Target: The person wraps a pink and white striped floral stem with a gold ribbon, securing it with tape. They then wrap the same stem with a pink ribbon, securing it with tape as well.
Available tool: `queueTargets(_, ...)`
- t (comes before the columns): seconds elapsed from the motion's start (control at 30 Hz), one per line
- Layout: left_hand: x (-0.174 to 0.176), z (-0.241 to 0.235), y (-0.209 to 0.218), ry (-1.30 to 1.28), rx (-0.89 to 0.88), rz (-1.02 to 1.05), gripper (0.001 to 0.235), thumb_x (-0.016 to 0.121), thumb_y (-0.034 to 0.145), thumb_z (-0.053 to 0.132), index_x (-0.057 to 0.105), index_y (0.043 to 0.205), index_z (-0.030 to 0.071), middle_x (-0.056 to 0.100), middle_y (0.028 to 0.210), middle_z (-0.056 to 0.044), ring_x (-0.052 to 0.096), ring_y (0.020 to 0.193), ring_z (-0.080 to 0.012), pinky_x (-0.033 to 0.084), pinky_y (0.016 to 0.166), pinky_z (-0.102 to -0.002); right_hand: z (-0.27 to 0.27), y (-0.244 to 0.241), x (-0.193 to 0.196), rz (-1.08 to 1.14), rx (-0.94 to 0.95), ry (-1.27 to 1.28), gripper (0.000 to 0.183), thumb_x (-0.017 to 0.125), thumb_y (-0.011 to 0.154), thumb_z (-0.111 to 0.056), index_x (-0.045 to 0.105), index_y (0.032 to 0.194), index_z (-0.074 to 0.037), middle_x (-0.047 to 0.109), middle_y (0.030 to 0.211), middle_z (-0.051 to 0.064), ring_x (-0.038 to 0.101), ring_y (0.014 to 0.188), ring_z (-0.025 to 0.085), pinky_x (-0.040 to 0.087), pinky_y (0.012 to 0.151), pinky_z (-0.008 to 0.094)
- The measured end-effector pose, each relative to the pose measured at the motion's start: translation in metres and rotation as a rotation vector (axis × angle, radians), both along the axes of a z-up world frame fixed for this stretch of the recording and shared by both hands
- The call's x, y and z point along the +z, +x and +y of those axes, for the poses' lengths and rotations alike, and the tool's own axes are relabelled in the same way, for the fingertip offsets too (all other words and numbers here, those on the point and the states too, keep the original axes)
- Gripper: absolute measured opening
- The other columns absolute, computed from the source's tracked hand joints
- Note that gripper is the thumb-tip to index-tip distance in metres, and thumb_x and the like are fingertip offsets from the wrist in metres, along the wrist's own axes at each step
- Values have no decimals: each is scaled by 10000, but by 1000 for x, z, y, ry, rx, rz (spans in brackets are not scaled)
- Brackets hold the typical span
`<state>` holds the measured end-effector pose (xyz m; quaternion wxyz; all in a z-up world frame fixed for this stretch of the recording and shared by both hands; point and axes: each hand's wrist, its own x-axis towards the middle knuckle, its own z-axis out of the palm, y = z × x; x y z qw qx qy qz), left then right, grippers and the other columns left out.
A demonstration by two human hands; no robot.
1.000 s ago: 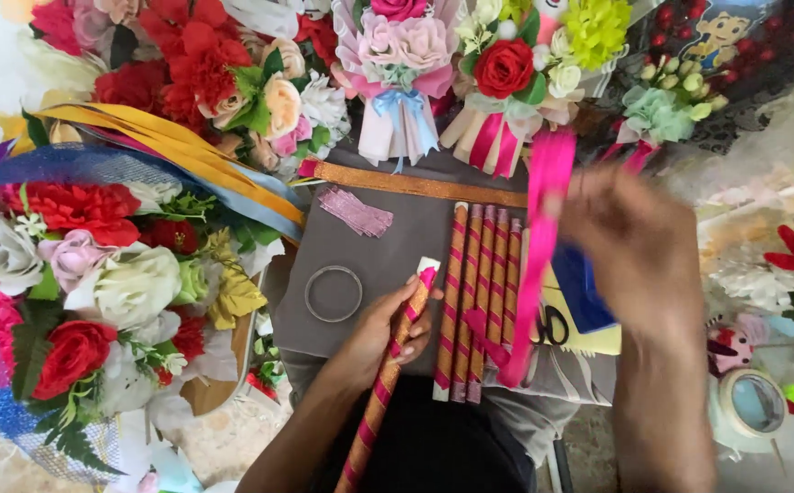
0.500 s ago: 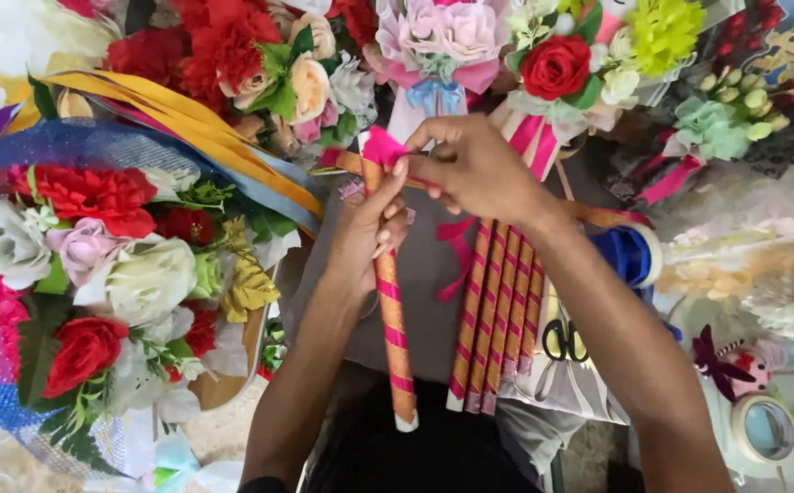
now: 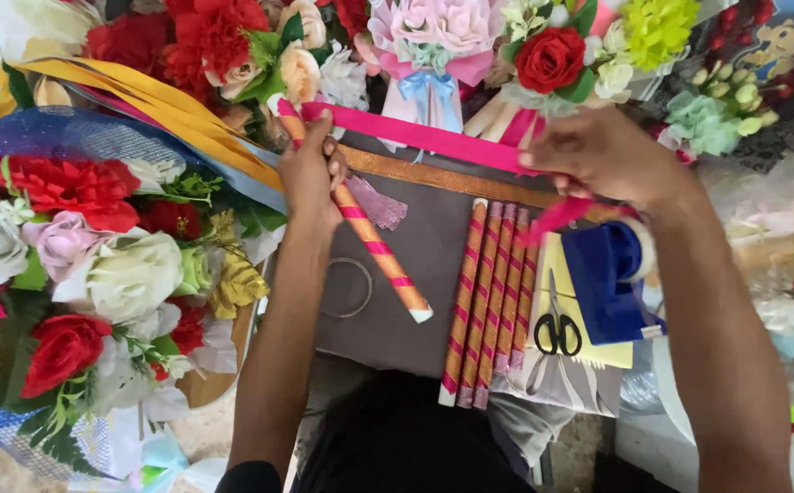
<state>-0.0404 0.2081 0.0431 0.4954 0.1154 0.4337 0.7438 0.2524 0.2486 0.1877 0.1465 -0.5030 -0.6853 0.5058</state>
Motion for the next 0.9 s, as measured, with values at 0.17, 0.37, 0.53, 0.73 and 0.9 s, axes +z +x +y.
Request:
queueTargets(0.17,-2,14,10,-105,150,-84,363,739,918,59,497,657,131,437,537,-12,358,382,-99,215,365,-252,45,63,-34,-646,68,216,214,671,1045,-152,808,1032,11,766,842,160,643,610,229,522,562,364)
queueTargets(0.37,-8,29,21,-201,79,67,335,778,887,168,520,678,122,483,537,-24,399,392,-96,273,350,-243,43,52,-60,-1000,32,209,232,613,985,-83,841,1007,-42,805,1027,112,733,813,271,558,669,442)
queueTargets(0.53,-14,11,21,-136,100,270,287,729,919,275,578,782,71,557,545,-85,507,335,-134,333,245,-244,70,74,-134,-1178,32,489,272,692,827,-267,842,932,-66,776,788,198,775,798,426,619,613,507)
queueTargets(0.73,17,-50,15,-101,-55,187,440,457,1017,475,553,980,47,527,632,-89,458,367,-132,277,246,-229,2,-27,-95,-799,233,429,249,696,870,-231,802,1056,-102,779,936,199,736,945,467,593,768,553)
queueTargets(0.9,12,-104,15,-85,-270,24,500,346,1049,507,545,1020,50,474,683,-76,463,399,-120,276,249,-186,-28,-101,-124,-558,362,354,206,628,943,-113,773,1069,-37,759,963,212,733,982,423,578,842,492)
